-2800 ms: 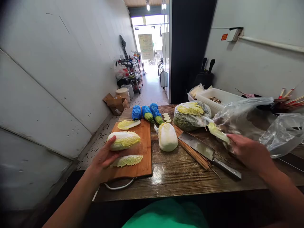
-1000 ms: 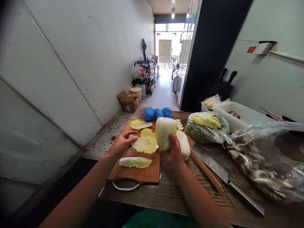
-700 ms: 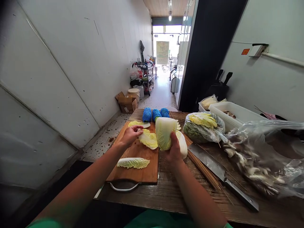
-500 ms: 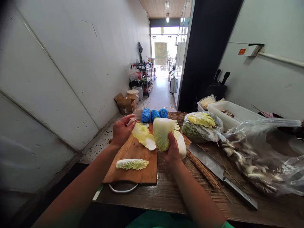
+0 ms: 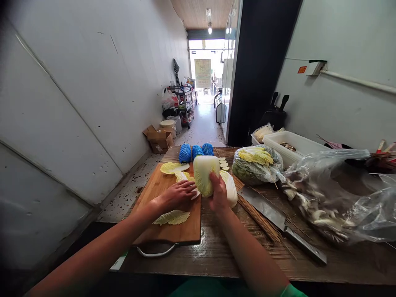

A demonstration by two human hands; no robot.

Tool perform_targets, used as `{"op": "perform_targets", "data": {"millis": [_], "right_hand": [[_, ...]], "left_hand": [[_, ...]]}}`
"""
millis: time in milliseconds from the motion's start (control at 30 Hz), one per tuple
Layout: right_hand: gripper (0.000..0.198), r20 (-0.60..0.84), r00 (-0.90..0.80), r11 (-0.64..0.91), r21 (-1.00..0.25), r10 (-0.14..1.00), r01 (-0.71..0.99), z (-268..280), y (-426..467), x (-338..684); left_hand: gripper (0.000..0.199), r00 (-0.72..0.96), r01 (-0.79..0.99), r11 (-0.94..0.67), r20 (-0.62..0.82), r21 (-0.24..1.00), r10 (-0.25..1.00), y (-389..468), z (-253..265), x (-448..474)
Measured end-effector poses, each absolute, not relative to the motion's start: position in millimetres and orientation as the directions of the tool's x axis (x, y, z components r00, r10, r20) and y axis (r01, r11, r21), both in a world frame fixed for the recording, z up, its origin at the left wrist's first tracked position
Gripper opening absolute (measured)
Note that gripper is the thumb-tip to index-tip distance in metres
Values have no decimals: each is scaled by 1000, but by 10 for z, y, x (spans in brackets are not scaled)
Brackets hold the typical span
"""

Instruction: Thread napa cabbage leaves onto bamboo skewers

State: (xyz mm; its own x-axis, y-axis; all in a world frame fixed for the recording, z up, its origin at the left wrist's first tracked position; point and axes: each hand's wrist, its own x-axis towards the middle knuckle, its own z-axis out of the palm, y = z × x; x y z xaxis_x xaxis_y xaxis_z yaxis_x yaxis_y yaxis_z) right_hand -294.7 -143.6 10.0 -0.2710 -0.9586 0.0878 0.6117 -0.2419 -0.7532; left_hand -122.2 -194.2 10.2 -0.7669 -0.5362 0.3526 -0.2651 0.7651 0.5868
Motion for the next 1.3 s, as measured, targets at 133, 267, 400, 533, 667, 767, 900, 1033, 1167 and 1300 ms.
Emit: {"op": "perform_targets", "data": {"millis": [133, 267, 400, 533, 667, 767, 900, 1033, 1167, 1300], "right_hand": [[47, 126, -232, -237, -802, -964, 549, 112, -1382, -2872], [55, 239, -175, -291, -862, -955, 415, 113, -1300, -2800], [63, 524, -53, -522, -851, -850, -49, 126, -1203, -2732], [72, 675, 151, -689, -680, -722, -251, 274, -1107, -2695], [68, 666, 359, -756, -587, -654, -290, 475, -1082, -2648], [52, 664, 413, -782, -536, -623, -317, 547, -1109, -2596], [43, 663, 406, -777, -544, -629, -317, 546, -1150, -2537], [40, 659, 359, -750, -570, -661, -335, 486, -1187, -2512], [53, 597, 295, -664, -705, -746, -250, 387, -1273, -2539], [54, 529, 96, -536, -841, -843, -71, 359, -1419, -2602]], "left_hand": [[41, -682, -264, 656, 344, 707, -645, -1764, 319, -1115], [68, -414, 88, 226, 242, 970, -877, -1454, 483, -1174], [92, -172, 268, 138, 188, 953, -967, -1197, 447, -1256], [88, 57, 168, 306, 301, 937, -952, -1044, 308, -1137], [87, 134, 38, 337, 329, 941, -935, -958, 217, -978], [87, 146, 44, 314, 305, 948, -941, -924, 183, -923], [86, 167, 77, 300, 285, 951, -944, -907, 153, -888], [84, 150, 150, 276, 254, 949, -955, -922, 140, -842], [86, 139, 240, 249, 221, 938, -965, -968, 131, -789], [78, 178, 365, 190, 132, 911, -975, -1026, 128, -736]]}}
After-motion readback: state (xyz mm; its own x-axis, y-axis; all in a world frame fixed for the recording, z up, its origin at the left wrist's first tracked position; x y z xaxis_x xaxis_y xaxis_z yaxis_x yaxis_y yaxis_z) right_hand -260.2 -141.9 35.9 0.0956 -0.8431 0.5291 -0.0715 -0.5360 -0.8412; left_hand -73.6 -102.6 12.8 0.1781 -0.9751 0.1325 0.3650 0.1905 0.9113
